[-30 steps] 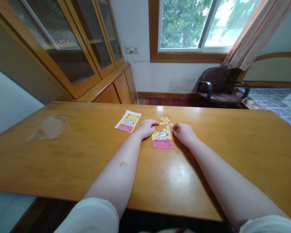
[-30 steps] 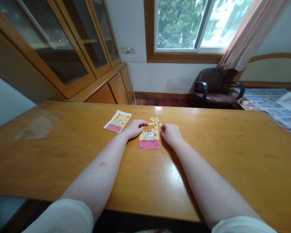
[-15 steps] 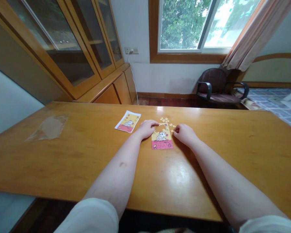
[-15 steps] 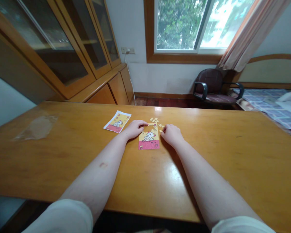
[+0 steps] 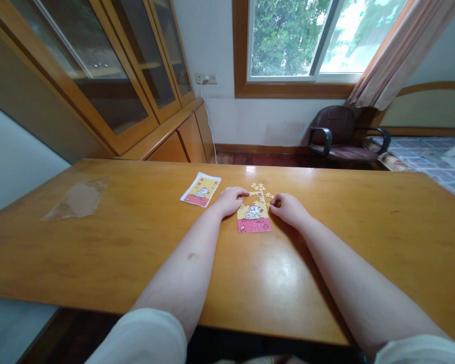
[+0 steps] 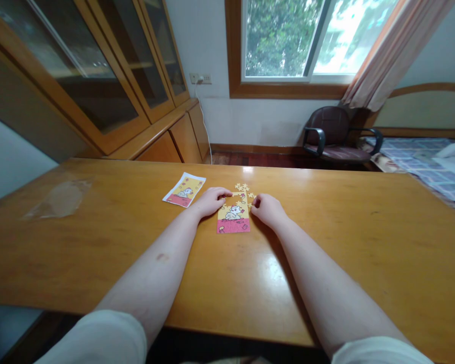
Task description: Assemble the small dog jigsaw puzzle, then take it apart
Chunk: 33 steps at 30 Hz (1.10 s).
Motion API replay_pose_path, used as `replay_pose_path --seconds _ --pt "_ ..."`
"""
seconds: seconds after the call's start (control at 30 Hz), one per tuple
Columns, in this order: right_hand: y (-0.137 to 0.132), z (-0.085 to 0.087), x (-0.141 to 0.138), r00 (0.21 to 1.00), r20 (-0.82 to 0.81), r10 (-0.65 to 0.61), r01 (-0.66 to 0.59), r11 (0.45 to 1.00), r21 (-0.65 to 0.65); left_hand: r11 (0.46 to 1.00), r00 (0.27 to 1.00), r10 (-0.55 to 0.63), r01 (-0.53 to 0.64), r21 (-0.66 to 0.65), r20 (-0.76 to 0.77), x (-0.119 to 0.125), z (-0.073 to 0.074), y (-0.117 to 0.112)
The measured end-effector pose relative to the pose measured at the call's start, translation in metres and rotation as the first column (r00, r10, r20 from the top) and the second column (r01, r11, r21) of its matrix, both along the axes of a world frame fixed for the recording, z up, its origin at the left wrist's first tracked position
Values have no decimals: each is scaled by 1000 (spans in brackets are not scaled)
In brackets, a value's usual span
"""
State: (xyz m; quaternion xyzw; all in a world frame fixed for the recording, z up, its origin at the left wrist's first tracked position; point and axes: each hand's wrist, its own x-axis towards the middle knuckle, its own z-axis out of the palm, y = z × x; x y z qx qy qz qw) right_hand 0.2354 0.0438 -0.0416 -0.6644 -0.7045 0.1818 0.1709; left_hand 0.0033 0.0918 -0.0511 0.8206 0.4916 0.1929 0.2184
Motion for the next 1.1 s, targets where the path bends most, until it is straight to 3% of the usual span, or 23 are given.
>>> replay_pose_path --seconds 0.23,0.37,0.47,0.57,0.67,0.87,1.1 --pt "-1 1 1 983 -184 -15 19 1000 20 1000 1000 -4 4 10 -1 -1 -2 1" --pt "-5 3 -2 948 -286 143 -118 988 100 1000 1000 -7 7 22 -3 -1 -3 1" --pt "-10 2 -10 905 -344 251 -247 967 56 1000 1000 -1 1 23 -12 -1 -3 1" --pt "-14 0 -19 889 -371 269 -296 955 -17 1000 1000 6 -6 19 -16 0 -2 0" --pt "-14 -2 -24 913 -305 271 -293 956 -28 1000 1000 5 -5 22 -12 0 -2 1" --pt "-10 -4 -20 910 -71 408 -375 885 276 1000 1000 -1 1 23 -3 0 -5 2" --pt "-16 4 -18 832 54 552 -544 794 273 999 1000 -9 9 36 1 -1 -4 2"
